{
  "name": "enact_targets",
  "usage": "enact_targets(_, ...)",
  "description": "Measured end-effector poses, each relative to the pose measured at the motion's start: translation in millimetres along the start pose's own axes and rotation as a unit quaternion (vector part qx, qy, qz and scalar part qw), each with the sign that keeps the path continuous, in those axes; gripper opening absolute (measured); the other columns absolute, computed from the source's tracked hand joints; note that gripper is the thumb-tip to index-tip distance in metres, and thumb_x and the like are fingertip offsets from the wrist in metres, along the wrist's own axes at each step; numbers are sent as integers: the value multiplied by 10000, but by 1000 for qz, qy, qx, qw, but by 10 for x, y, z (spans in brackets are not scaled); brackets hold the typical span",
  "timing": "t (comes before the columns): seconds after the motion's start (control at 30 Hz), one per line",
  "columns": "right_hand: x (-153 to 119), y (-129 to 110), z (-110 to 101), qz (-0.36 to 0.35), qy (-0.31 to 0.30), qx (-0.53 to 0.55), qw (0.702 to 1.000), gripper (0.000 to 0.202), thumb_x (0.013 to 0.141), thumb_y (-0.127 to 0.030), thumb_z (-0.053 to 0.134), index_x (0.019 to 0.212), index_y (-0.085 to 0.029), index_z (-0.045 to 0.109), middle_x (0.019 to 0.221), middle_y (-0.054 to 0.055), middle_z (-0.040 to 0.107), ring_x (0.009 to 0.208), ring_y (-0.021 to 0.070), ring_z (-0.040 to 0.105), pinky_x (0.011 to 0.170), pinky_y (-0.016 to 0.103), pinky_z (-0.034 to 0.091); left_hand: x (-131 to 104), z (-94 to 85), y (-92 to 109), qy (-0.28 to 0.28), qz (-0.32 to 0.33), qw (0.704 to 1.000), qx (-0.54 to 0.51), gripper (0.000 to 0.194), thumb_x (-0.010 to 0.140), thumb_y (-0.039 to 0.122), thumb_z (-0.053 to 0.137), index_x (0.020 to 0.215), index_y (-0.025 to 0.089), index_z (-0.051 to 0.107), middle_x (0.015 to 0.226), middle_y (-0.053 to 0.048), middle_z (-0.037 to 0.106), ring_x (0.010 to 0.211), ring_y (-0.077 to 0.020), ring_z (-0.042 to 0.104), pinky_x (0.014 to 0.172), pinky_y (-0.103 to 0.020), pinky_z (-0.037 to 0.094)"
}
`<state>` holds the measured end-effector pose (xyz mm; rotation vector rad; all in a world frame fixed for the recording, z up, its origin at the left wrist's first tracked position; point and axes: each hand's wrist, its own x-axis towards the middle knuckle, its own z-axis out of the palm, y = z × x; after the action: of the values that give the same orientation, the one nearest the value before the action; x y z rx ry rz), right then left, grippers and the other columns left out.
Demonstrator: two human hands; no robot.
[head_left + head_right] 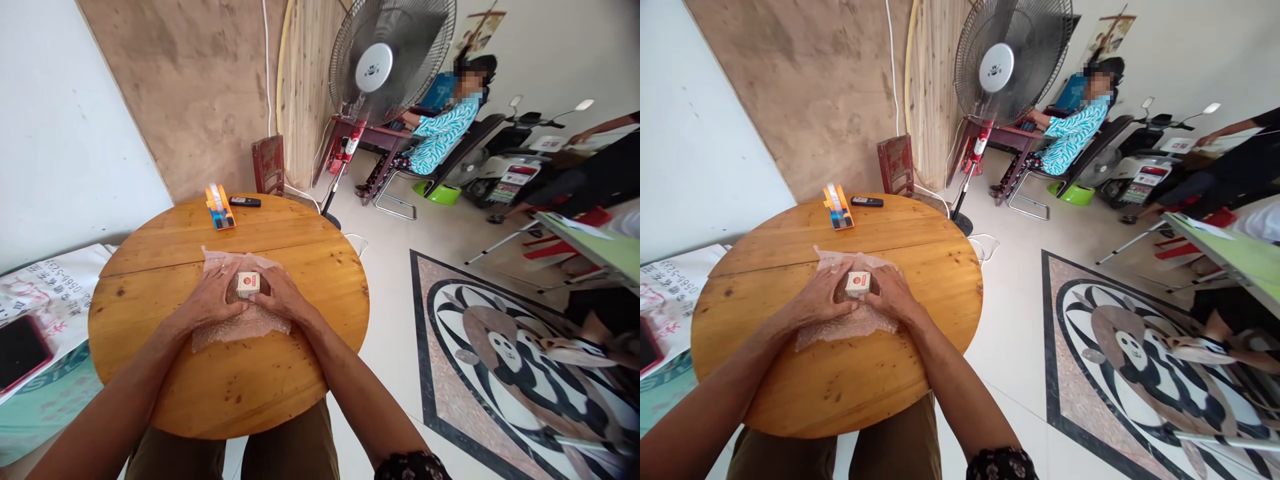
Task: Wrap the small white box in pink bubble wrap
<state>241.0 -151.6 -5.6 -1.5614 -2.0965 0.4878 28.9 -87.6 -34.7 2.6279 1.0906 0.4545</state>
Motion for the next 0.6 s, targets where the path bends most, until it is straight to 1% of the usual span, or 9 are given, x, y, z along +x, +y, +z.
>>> enact_targets(0.07,2,-10,8,9,6,-5,1000,576,781,-339,767,1302,-208,560,1220,117,632,1118,277,528,960,418,370,0,7,-5,3,4,1000,-4,939,755,502,648,1530,154,248,1444,-205,505,1342,-430,441,1081,-565,358)
enact_targets(0.13,10,-14,17,25,10,-14,1000,490,774,-364,767,1200,-183,606,1150,120,648,1069,277,545,926,410,386,3,2,-6,7,10,1000,-8,924,760,508,638,1523,155,254,1435,-205,508,1324,-426,454,1067,-569,367)
enact_targets(0.23,28,-11,27,48,5,-44,998,380,767,-431,763,1012,-163,651,1034,116,657,978,269,564,857,391,408,11,-26,3,-1,18,1000,-7,847,770,528,624,1470,149,335,1369,-198,547,1247,-407,505,1028,-553,397)
enact_targets(0.3,35,-5,31,50,-2,-69,996,363,765,-466,758,933,-162,656,993,111,657,945,263,565,829,382,414,14,-47,14,-6,20,1000,-2,791,775,537,619,1425,152,386,1313,-184,573,1197,-390,529,1007,-538,410)
enact_targets(0.47,34,5,38,41,12,-87,995,342,756,-465,767,896,-171,664,964,93,656,913,247,563,797,361,417,7,-65,36,8,23,1000,8,736,779,559,618,1373,170,428,1276,-164,581,1195,-376,523,1013,-523,401)
enact_targets(0.6,38,-1,44,42,14,-83,996,353,762,-472,761,895,-160,662,954,96,660,908,243,562,803,358,409,0,-72,43,13,27,1000,-2,700,786,551,612,1355,177,453,1285,-155,577,1206,-368,519,1031,-514,392)
